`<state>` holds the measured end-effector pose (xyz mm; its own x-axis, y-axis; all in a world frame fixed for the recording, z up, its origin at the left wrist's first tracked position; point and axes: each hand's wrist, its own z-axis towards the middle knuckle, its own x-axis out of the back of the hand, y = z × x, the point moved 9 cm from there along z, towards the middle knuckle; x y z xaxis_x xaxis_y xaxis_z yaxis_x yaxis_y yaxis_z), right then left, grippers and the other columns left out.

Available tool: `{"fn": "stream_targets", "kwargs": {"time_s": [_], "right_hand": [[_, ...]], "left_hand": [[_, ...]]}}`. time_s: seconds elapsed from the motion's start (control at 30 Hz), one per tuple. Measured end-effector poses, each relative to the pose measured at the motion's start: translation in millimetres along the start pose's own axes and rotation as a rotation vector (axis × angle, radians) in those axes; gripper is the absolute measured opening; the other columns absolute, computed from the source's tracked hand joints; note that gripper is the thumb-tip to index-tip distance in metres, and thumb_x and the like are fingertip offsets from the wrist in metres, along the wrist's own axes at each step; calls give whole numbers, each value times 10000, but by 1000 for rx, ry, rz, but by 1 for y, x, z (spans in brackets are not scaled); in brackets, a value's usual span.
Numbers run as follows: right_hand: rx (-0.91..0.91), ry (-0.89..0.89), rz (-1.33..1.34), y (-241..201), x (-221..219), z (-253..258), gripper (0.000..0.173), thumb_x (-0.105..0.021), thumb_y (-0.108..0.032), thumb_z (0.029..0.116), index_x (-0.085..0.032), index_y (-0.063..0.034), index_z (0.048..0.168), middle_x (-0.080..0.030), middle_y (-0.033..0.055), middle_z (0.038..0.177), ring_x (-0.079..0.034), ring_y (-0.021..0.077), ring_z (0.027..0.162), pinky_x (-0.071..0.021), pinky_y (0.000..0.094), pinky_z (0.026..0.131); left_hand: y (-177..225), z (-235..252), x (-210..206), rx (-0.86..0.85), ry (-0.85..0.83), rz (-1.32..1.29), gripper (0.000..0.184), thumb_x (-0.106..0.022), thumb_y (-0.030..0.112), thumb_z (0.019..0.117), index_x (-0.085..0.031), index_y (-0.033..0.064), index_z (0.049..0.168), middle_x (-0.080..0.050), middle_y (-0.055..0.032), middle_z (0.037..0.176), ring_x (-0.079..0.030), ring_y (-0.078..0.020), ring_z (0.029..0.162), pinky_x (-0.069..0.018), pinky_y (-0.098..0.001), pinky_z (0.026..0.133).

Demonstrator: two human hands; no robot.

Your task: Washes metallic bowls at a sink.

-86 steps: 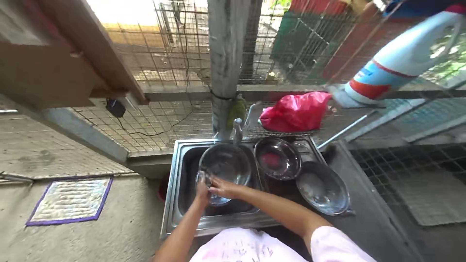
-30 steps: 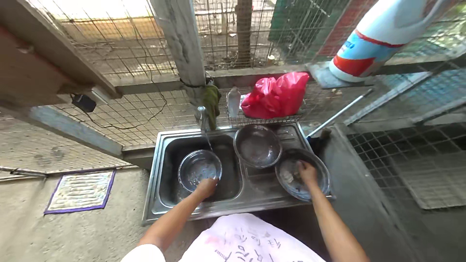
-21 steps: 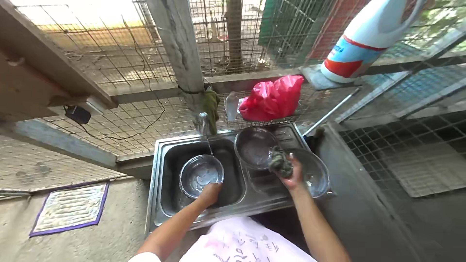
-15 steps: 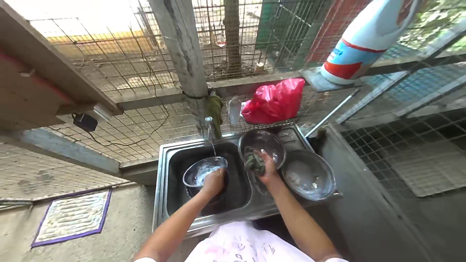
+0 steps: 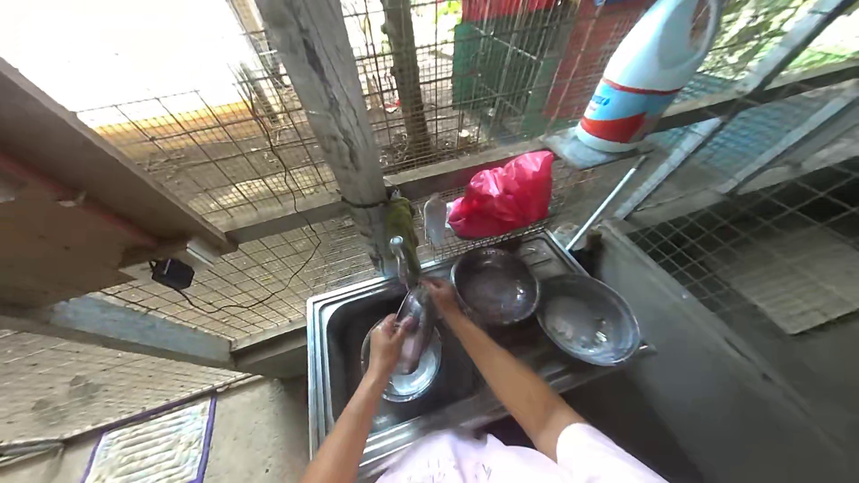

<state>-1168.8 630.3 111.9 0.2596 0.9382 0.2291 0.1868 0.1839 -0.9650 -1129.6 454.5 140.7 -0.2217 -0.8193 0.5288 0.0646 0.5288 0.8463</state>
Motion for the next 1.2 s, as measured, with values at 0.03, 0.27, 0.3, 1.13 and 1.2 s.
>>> {"fn": "stream_targets", "kwargs": {"time_s": [0.03, 0.27, 0.3, 1.13, 1.2], "right_hand": [[-144, -37, 24, 15, 0, 8, 309, -558, -161, 1060, -684, 70, 1221, -687, 241, 1225, -646, 294, 1163, -471, 446, 1055], [689, -94, -231, -39, -69, -94, 382, -611, -227, 927, -752, 0, 1200, -611, 284, 1383, -516, 481, 1365, -370, 632, 1154], [643, -130, -130, -35, -63, -82, 358, -621, -201, 933, -750, 24, 1180, -628, 274, 1363, -532, 444, 1360, -376, 589, 1166], [727, -118, -368, -13, -123, -117, 362, -601, -190, 961, -730, 6, 1237, -591, 285, 1409, -521, 456, 1370, -417, 569, 1156], [664, -274, -426, -35, -129, -93, 316, -606, -164, 960, -753, -27, 1204, -638, 205, 1389, -546, 374, 1372, -419, 508, 1167]], "left_hand": [[-1, -9, -3, 0, -26, 0, 338, -730, 206, 942, -690, -91, 1099, -716, -213, 940, -700, -288, 896, -543, -484, 881], [-15, -17, 7, -36, -149, 92, 310, -756, 39, 826, -688, -106, 1092, -720, -236, 1039, -701, -313, 1014, -529, -478, 971], [-13, -20, 9, -28, -198, 94, 370, -812, 57, 794, -686, -100, 1104, -718, -233, 1056, -697, -316, 1029, -525, -482, 983], [-113, -20, 32, 539, 504, -1007, 406, -273, 278, 1135, -512, -9, 1296, -621, -118, 1001, -624, -160, 841, -549, -353, 748], [-99, -18, 17, 512, 360, -923, 382, -302, 260, 1130, -541, -21, 1231, -627, -98, 937, -630, -141, 806, -552, -340, 740]]}}
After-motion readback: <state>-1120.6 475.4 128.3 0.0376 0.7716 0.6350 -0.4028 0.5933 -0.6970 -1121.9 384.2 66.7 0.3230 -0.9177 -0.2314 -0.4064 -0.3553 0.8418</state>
